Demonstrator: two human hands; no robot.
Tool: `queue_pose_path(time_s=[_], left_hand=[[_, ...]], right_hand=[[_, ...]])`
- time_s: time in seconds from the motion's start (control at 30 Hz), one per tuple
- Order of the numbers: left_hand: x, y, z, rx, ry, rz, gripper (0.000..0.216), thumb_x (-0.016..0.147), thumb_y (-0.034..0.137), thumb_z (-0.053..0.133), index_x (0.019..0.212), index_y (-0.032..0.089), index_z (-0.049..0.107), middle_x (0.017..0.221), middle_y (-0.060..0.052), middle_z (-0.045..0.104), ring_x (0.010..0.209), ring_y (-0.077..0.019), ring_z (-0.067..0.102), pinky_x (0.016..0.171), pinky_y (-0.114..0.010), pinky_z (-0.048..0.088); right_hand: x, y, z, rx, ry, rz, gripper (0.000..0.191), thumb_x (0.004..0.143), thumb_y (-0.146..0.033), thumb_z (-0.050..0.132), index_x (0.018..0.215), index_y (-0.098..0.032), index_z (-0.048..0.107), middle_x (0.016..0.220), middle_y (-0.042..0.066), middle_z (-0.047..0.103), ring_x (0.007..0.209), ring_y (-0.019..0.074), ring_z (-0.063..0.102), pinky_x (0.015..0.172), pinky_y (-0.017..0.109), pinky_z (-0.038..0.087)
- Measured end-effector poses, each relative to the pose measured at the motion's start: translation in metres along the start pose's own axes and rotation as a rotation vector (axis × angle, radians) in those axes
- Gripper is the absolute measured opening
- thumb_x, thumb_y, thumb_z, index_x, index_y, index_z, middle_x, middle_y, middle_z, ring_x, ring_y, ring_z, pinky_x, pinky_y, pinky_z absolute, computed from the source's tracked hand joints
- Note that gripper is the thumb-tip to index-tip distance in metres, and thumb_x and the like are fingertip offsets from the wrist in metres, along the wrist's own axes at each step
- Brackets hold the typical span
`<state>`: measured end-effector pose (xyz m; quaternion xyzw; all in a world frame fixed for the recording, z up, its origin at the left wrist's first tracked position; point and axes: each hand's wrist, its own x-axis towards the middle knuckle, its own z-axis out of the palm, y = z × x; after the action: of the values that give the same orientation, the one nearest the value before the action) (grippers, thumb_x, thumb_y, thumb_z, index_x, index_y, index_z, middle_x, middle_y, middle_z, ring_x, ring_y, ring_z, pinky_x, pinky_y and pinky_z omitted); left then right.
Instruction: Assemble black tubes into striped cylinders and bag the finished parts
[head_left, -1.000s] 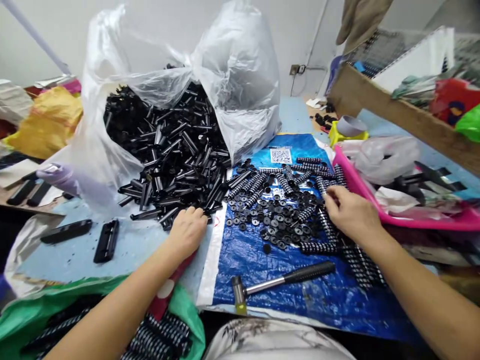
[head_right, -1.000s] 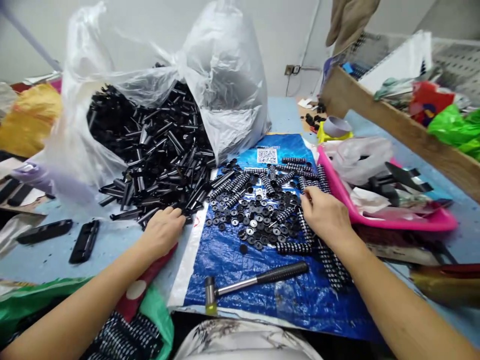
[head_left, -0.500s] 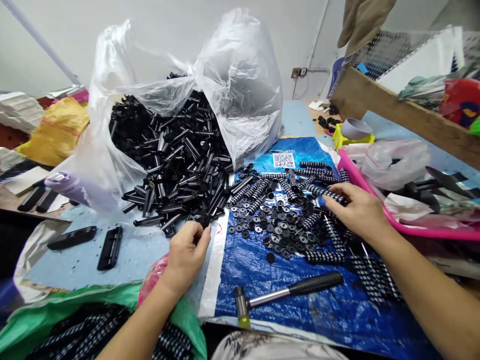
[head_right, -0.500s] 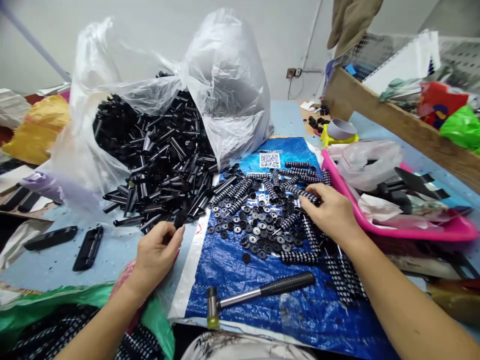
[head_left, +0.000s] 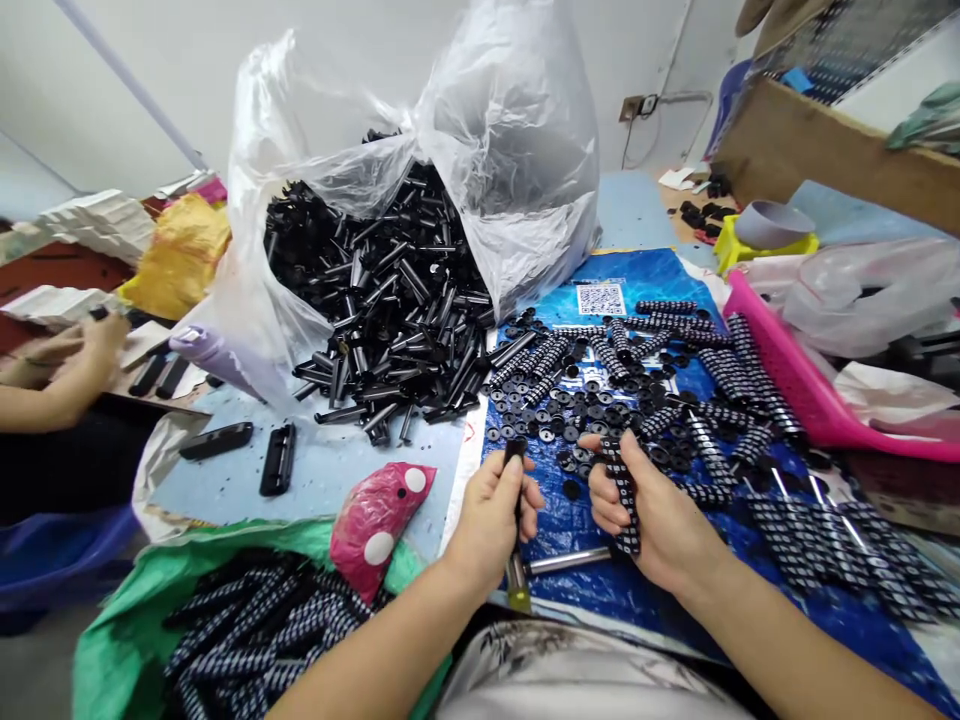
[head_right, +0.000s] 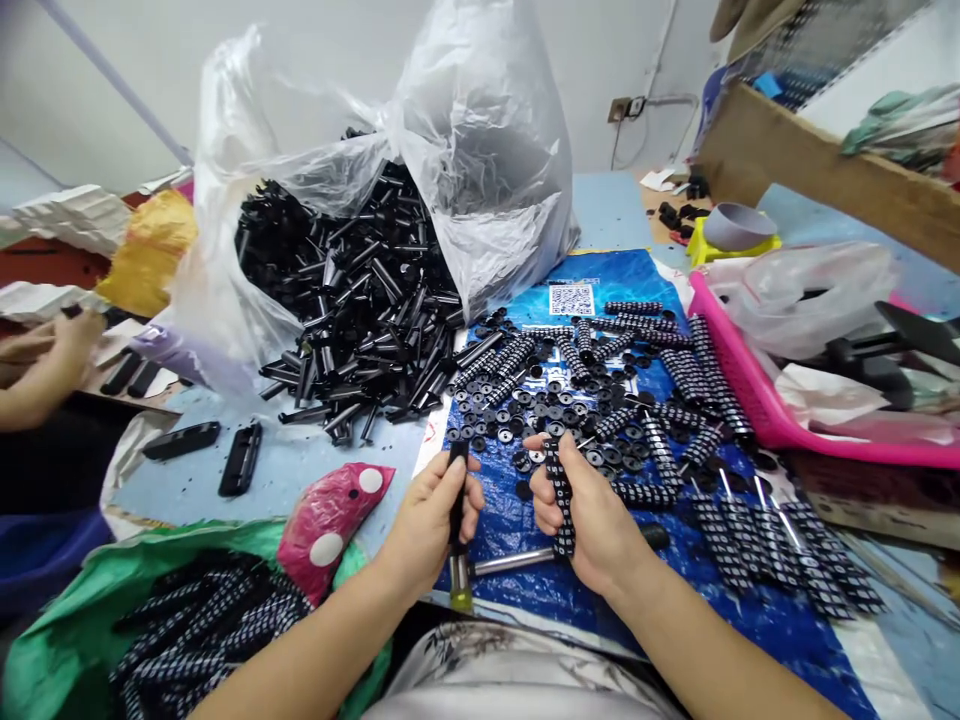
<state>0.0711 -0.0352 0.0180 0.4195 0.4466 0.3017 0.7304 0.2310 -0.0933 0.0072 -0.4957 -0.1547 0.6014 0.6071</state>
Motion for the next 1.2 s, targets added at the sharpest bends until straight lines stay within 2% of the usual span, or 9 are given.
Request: queue_pose_path(time_s=[0.17,0.33,0.4,0.5,0.6,0.77,0.87,0.97,1.2], left_hand=[[-0.006,-0.002,0.017,0.127,-0.004,0.136,0.037,0.08,0.051,0.073,0.079,0.018,0.056,0.064,0.005,0.055,0.051,-0.0069,0.045,0.05,-0.021,0.035],[-0.003,-0.004,0.031,0.197,-0.086,0.201,0.027,0.07,0.034,0.081,0.084,0.017,0.065,0.075,0.003,0.058,0.067,-0.0107,0.047,0.062,-0.024,0.039],[-0.003,-0.002,0.028,0.231,-0.069,0.184,0.025,0.074,0.036,0.078,0.079,0.016,0.064,0.067,0.004,0.051,0.063,-0.0101,0.042,0.059,-0.025,0.036],[-0.007,0.004,0.018,0.183,-0.093,0.124,0.029,0.074,0.041,0.078,0.082,0.016,0.065,0.069,0.004,0.052,0.063,-0.0099,0.041,0.059,-0.024,0.035],[-0.01,0.006,0.01,0.178,-0.127,0.099,0.034,0.072,0.044,0.08,0.081,0.016,0.063,0.068,0.004,0.05,0.062,-0.0095,0.04,0.058,-0.024,0.035],[-0.012,0.0,0.012,0.218,-0.019,0.105,0.05,0.092,0.066,0.048,0.086,0.018,0.059,0.065,0.004,0.048,0.054,-0.0104,0.039,0.052,-0.026,0.034],[-0.014,-0.004,0.016,0.289,0.039,0.193,0.052,0.096,0.066,0.039,0.084,0.019,0.059,0.073,0.0,0.053,0.065,-0.0136,0.046,0.062,-0.027,0.041],[-0.016,-0.004,0.017,0.268,0.004,0.251,0.047,0.096,0.061,0.047,0.086,0.018,0.064,0.084,-0.002,0.06,0.081,-0.0157,0.051,0.077,-0.028,0.045],[-0.013,0.005,0.01,-0.039,-0.087,0.001,0.05,0.067,0.054,0.085,0.096,0.014,0.073,0.082,-0.002,0.07,0.072,-0.0117,0.059,0.072,-0.025,0.048]], right_hand=[[-0.001,0.005,0.013,0.043,0.038,-0.073,0.043,0.087,-0.066,0.059,0.098,-0.024,0.064,0.062,-0.004,0.054,0.047,0.0122,0.049,0.045,0.026,0.045],[0.003,0.017,0.014,-0.201,-0.02,-0.267,0.047,0.099,-0.058,0.04,0.113,-0.023,0.067,0.1,0.009,0.074,0.095,0.0247,0.071,0.078,0.039,0.061],[0.002,0.018,0.005,-0.416,-0.06,-0.474,0.052,0.096,-0.058,0.05,0.137,-0.025,0.056,0.133,0.011,0.065,0.124,0.0276,0.062,0.095,0.041,0.058],[-0.001,0.015,-0.013,-0.861,-0.153,-0.842,0.098,0.076,-0.057,0.079,0.157,-0.032,0.029,0.165,0.012,0.027,0.15,0.0357,0.03,0.112,0.054,0.044],[-0.004,0.009,-0.025,-1.136,-0.282,-1.055,0.098,0.078,-0.04,0.083,0.158,-0.031,0.027,0.161,0.015,0.033,0.148,0.0351,0.035,0.115,0.059,0.04],[-0.01,0.008,-0.02,-1.138,-0.242,-1.146,0.096,0.078,-0.038,0.083,0.156,-0.022,0.031,0.149,0.019,0.048,0.139,0.0337,0.048,0.113,0.053,0.047],[-0.016,0.011,-0.014,-1.146,-0.243,-1.186,0.096,0.078,-0.036,0.083,0.157,-0.019,0.03,0.148,0.019,0.049,0.137,0.0331,0.05,0.112,0.05,0.049],[-0.019,0.014,-0.012,-1.172,-0.199,-1.258,0.093,0.08,-0.03,0.081,0.157,-0.016,0.03,0.147,0.02,0.049,0.135,0.032,0.053,0.111,0.046,0.051],[-0.018,0.022,-0.012,-1.358,-0.113,-1.303,0.089,0.085,-0.026,0.076,0.159,-0.015,0.028,0.148,0.021,0.049,0.134,0.0316,0.053,0.11,0.046,0.051]])
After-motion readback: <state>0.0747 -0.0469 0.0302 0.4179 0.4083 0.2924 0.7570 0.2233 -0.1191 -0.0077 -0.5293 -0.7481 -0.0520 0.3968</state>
